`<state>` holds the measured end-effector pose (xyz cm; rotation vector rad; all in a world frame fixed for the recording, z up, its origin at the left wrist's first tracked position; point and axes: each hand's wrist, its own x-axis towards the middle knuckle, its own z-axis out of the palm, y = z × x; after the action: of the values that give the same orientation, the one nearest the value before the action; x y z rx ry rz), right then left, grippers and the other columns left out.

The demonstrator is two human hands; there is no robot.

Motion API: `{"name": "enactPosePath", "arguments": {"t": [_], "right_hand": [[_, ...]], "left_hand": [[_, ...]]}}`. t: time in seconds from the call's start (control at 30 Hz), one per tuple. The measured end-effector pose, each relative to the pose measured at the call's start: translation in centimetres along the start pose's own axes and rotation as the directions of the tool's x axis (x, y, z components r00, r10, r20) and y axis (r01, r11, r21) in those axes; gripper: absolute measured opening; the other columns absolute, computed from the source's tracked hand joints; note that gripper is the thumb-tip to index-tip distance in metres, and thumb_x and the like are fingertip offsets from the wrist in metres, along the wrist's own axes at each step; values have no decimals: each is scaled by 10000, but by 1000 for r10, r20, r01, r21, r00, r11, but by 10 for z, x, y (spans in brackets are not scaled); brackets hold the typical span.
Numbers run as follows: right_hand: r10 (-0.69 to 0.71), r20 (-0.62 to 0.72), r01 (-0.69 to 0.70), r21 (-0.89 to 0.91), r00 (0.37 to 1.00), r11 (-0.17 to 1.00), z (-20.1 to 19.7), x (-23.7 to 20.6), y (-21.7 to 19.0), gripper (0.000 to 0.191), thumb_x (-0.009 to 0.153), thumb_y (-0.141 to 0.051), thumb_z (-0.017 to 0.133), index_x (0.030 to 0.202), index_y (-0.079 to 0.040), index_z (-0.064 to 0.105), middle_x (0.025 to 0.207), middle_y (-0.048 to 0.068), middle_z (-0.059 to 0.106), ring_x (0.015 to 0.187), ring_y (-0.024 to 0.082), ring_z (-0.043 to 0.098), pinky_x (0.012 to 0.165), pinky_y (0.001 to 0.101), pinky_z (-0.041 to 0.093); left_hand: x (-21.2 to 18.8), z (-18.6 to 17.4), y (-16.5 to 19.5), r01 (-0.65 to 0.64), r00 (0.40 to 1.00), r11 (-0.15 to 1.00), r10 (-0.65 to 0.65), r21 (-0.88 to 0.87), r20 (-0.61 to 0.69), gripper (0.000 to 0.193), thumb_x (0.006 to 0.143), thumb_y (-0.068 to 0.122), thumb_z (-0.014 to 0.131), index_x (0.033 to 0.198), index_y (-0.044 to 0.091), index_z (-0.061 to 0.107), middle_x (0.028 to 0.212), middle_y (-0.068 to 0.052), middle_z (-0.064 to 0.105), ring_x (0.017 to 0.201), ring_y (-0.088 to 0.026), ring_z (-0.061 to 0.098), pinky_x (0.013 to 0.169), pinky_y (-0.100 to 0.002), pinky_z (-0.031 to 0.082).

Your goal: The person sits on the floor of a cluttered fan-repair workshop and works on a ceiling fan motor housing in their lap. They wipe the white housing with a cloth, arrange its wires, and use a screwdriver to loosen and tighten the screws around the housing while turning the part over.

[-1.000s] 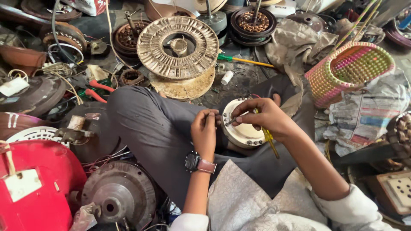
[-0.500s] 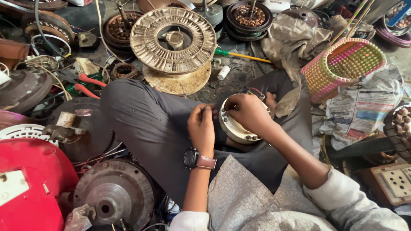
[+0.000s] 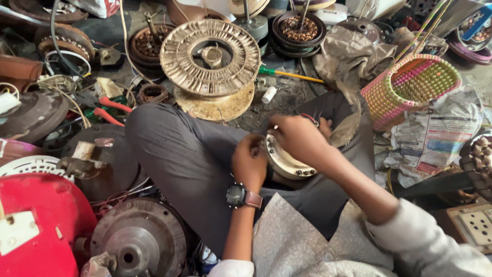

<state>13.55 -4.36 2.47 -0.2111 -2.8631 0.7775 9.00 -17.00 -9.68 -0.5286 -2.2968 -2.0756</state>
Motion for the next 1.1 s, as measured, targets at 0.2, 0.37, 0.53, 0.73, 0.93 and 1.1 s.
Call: {"name": "enactPosePath", "arguments": {"t": [0.2, 0.37, 0.53, 0.73, 0.93, 1.1], "right_hand": [[278, -149, -302, -181, 949, 936, -57, -61, 10, 255, 1079, -251, 600, 1100, 1, 562, 739, 208, 655, 755, 420, 662, 626, 502, 487], [357, 223, -383, 87, 907, 920, -54, -108, 39, 235, 934, -245, 678, 957, -14, 647, 814, 182, 694, 737, 270, 695, 718, 417, 545], [-26, 309, -144, 513, 951, 846, -67, -117, 47, 284, 835, -97, 758, 1093, -34, 656, 1000, 73, 750, 948, 177, 748, 826, 332, 600], [27, -122, 28, 429, 992, 903, -88, -76, 31, 476, 857, -90, 804, 1281, -50, 592, 1060, 82, 743, 979, 180, 736, 833, 354, 592], [-58, -156, 122, 443, 986, 888, -81, -36, 23, 423, 934, -111, 729, 1324, -55, 575, 1133, 97, 721, 1034, 175, 728, 878, 351, 594], [-139, -134, 177, 339, 981, 924, -66, -21, 27, 276, 865, -86, 766, 1105, -23, 643, 1034, 133, 662, 964, 256, 715, 806, 371, 617]], "left_hand": [[1, 2, 26, 7, 987, 957, -54, 291, 154, 251, 805, 186, 764, 1035, 89, 753, 1002, -143, 747, 925, -343, 711, 784, -429, 549], [7, 2, 29, 27, 959, 891, -151, 453, 240, 350, 776, 306, 782, 1073, 122, 755, 1047, -154, 745, 972, -379, 700, 811, -462, 540], [12, 16, 0, 23, 981, 860, -118, 510, 155, 298, 777, 314, 832, 1014, 139, 783, 942, -89, 776, 874, -287, 748, 764, -419, 567], [14, 20, -50, -46, 984, 921, -25, 388, 175, 268, 753, 214, 863, 1005, 145, 805, 934, -89, 755, 806, -202, 757, 753, -346, 594], [21, 28, -65, -25, 980, 955, -35, 296, 198, 341, 709, 216, 889, 1020, 117, 790, 916, -95, 749, 794, -195, 761, 754, -339, 608], [14, 32, -60, 45, 991, 945, -82, 325, 103, 284, 733, 216, 881, 965, 90, 776, 909, -91, 759, 786, -187, 761, 772, -337, 606]]}}
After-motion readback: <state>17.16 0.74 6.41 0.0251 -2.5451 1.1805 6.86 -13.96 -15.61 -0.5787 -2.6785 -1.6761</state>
